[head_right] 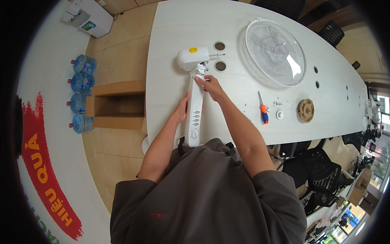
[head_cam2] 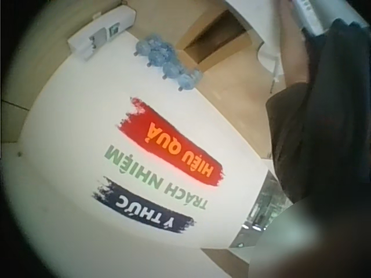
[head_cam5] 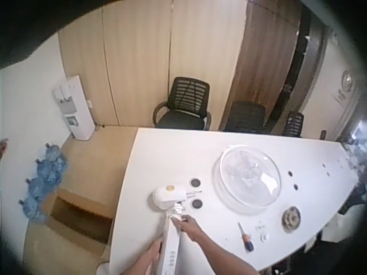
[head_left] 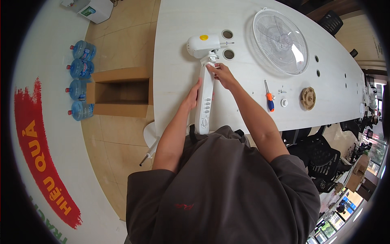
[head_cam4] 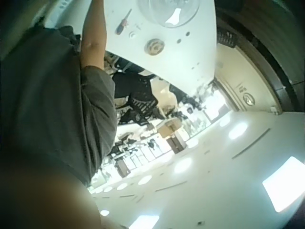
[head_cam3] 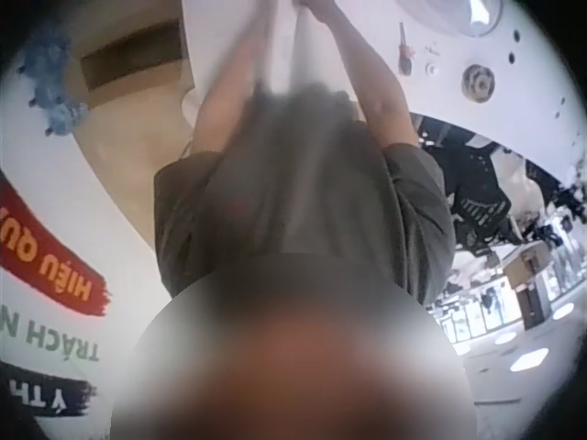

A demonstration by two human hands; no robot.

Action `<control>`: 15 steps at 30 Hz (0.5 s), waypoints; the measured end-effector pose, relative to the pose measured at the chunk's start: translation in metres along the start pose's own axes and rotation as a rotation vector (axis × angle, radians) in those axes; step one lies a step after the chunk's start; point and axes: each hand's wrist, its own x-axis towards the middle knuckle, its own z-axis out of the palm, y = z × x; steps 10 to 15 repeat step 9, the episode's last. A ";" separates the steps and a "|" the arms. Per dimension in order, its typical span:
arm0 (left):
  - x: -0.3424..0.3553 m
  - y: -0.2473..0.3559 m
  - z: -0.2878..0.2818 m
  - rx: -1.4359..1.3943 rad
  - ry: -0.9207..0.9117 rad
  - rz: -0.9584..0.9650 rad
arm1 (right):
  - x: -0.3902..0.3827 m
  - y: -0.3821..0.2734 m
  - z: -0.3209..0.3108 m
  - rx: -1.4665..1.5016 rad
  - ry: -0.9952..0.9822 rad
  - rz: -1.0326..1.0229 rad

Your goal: The recorder is using a screwdriver to disassemble or repair an electric fan on a long white table.

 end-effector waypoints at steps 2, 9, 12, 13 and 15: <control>-0.018 -0.011 -0.001 0.001 -0.037 -0.083 | -0.016 0.019 0.007 0.013 0.036 -0.030; -0.022 -0.033 -0.019 0.085 -0.027 -0.116 | -0.053 0.037 0.025 0.120 -0.110 0.030; -0.022 -0.033 -0.019 0.085 -0.027 -0.116 | -0.053 0.037 0.025 0.120 -0.110 0.030; -0.022 -0.033 -0.019 0.085 -0.027 -0.116 | -0.053 0.037 0.025 0.120 -0.110 0.030; -0.022 -0.033 -0.019 0.085 -0.027 -0.116 | -0.053 0.037 0.025 0.120 -0.110 0.030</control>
